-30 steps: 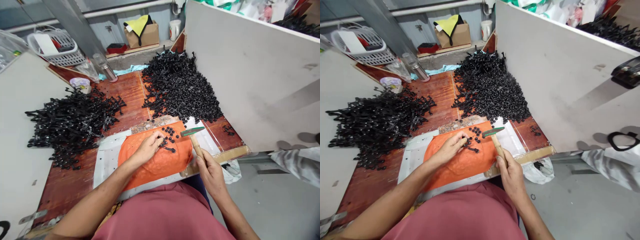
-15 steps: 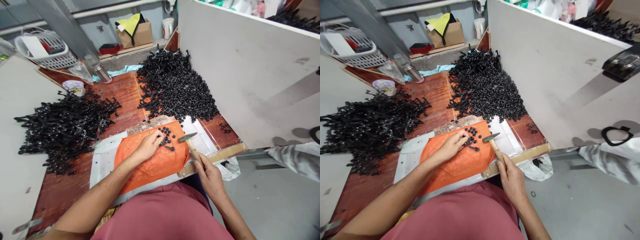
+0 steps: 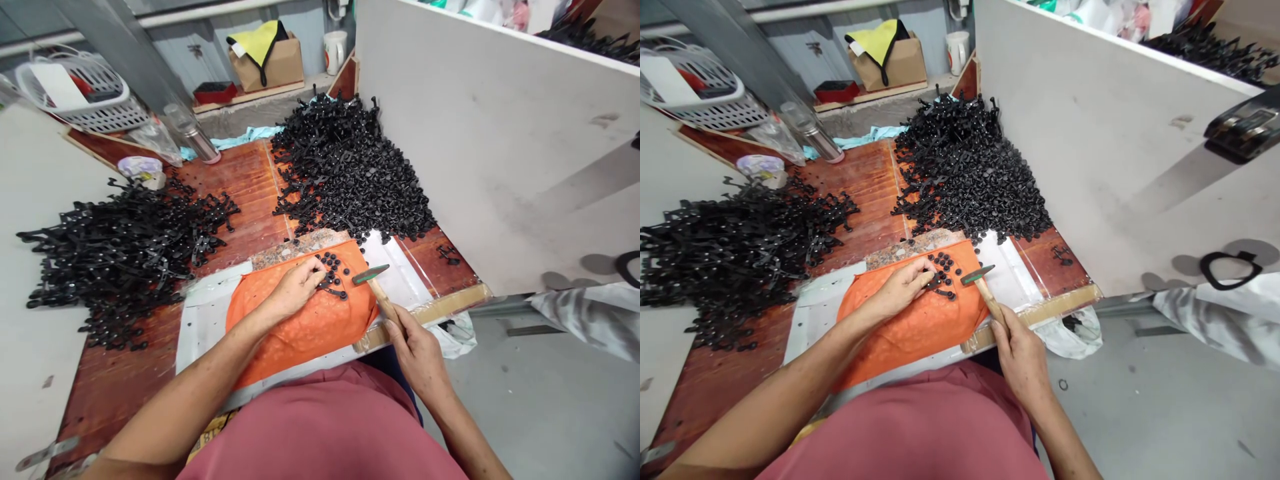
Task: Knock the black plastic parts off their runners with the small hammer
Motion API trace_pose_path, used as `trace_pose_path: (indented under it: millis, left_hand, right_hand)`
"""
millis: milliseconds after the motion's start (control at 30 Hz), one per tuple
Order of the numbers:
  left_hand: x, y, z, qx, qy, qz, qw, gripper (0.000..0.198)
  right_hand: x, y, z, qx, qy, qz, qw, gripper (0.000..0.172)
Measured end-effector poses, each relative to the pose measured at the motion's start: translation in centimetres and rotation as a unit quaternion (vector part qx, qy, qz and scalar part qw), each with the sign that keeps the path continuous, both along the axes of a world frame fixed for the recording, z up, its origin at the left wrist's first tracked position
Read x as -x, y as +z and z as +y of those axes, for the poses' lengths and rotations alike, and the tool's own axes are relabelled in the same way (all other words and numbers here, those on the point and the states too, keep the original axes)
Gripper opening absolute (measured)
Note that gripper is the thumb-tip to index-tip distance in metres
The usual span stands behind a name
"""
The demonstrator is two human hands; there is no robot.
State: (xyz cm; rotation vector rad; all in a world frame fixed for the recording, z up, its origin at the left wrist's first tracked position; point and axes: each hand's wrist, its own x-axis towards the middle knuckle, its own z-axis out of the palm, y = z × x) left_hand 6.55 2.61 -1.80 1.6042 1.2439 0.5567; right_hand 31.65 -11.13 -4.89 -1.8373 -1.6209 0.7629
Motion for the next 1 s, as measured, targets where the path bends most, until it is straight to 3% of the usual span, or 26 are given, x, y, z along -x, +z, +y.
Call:
trace_pose_path:
  millis: [400, 633, 867, 1000]
  left_hand:
    - [0.1, -0.3, 0.2, -0.038, -0.019, 0.055, 0.998, 0.015]
    - [0.5, -0.5, 0.6, -0.048, -0.041, 0.046, 0.997, 0.014]
    - [0.6, -0.3, 0.8, -0.029, -0.057, 0.043, 0.997, 0.013]
    - [0.4, -0.1, 0.8, -0.041, -0.049, 0.060, 0.996, 0.009]
  right_hand:
    - [-0.1, 0.3, 0.1, 0.018, 0.012, -0.020, 1.000, 0.039]
    - [-0.1, 2.0, 1.6, -0.028, 0.050, -0.163, 0.985, 0.044]
    - [0.9, 3.6, 3.0, -0.115, 0.072, -0.209, 0.968, 0.048]
    - [1.5, 4.0, 3.4, -0.092, 0.110, -0.262, 0.954, 0.051]
